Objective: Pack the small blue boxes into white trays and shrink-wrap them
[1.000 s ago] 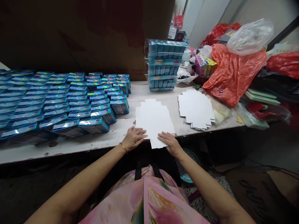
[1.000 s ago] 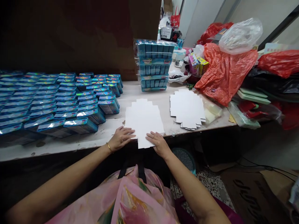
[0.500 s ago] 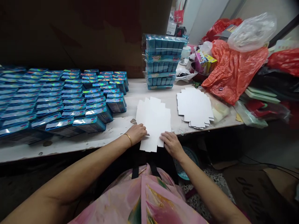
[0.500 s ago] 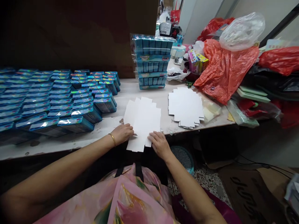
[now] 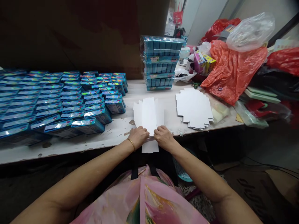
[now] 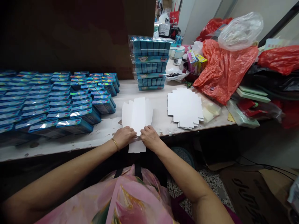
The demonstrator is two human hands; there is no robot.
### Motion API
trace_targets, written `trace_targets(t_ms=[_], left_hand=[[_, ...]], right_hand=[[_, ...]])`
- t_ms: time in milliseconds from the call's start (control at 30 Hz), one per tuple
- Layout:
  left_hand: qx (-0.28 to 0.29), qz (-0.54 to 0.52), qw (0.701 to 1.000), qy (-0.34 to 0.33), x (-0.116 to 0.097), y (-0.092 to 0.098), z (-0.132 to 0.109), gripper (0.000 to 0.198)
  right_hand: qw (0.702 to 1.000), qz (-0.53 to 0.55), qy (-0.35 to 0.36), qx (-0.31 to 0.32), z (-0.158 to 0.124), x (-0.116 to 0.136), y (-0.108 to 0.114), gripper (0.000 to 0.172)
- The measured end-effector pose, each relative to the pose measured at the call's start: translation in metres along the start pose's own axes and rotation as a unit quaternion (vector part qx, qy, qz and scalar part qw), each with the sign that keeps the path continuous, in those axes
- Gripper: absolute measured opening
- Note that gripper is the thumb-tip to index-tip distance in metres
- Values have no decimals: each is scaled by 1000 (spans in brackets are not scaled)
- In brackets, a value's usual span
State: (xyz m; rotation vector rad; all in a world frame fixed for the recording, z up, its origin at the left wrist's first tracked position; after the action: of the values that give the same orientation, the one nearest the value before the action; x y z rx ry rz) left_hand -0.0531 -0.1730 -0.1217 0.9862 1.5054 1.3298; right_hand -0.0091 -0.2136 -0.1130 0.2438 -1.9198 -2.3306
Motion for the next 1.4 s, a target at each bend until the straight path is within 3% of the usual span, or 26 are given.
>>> trace_targets(t_ms=[200, 333, 367, 500, 667, 800, 933, 1133, 1267, 1400], left_hand=[[-19, 10, 1000, 2, -11, 3, 4, 32], [1, -10, 1000, 11, -11, 0, 5, 27], [9, -9, 1000, 11, -11, -1, 5, 28], [33, -4, 999, 7, -10, 3, 9, 34], [68, -10, 998, -12, -2, 5, 16, 36], [88, -52, 995, -23, 6, 9, 20, 38], [86, -129, 987, -41, 11, 15, 21, 48], [106, -152, 982, -32, 16, 13, 22, 20], [161, -170, 971, 41, 27, 3, 27, 16], [150, -141, 972, 116, 39, -2, 30, 24]], right_hand=[[999, 13, -16, -35, -15, 9, 7, 22], [996, 49, -54, -48, -41, 9, 13, 65], [996, 53, -50, -56, -45, 9, 12, 65], [991, 76, -26, -108, -46, 3, 10, 38], [953, 191, -183, -149, -34, -23, 5, 45], [916, 290, -228, -159, -34, -24, -6, 40], [889, 318, -269, -190, -34, -31, -2, 31], [864, 351, -304, -196, -29, -41, 9, 28], [865, 366, -288, -190, -31, -41, 6, 31], [911, 293, -248, -150, -30, -29, 4, 28]])
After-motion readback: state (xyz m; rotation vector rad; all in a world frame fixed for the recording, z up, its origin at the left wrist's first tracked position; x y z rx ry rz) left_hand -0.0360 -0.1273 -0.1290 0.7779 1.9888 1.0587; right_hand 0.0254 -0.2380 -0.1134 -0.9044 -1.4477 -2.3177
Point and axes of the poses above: each hand's wrist, its own z-axis towards the middle knuckle, its own y-axis out of the back of the hand, x = y × z, the point moved 9 cm from there along z, towards the middle knuckle, and after that the axes turned 12 degrees about -y, right-handed, at the moved point
